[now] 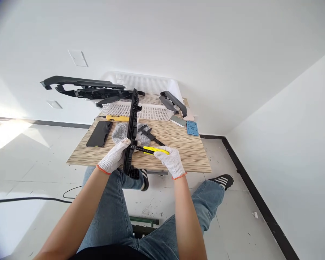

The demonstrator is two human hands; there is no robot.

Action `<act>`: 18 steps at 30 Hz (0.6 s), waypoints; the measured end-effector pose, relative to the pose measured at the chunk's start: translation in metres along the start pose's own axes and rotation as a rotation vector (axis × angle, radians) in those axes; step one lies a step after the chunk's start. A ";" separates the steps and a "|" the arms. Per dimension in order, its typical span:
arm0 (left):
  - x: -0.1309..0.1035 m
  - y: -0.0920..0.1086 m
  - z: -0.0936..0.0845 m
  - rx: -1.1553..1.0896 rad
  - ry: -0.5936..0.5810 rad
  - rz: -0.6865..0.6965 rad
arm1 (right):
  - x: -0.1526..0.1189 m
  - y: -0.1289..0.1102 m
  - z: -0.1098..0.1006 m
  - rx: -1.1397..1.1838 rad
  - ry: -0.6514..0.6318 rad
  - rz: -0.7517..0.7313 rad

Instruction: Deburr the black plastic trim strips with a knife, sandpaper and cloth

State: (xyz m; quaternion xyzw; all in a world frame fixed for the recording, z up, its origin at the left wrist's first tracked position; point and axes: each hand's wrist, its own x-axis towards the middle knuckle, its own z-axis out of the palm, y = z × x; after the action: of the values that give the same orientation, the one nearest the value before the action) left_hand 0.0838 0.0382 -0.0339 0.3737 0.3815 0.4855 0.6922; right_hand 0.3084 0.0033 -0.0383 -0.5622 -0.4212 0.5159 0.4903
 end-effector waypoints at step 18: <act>0.001 0.002 0.004 -0.133 0.056 -0.002 | 0.003 0.009 -0.002 -0.008 0.028 -0.054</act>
State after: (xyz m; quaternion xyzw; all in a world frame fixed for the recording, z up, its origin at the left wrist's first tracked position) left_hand 0.0869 0.0392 -0.0308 0.3126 0.3680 0.5196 0.7049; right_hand 0.3101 0.0043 -0.0478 -0.5597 -0.4313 0.4927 0.5079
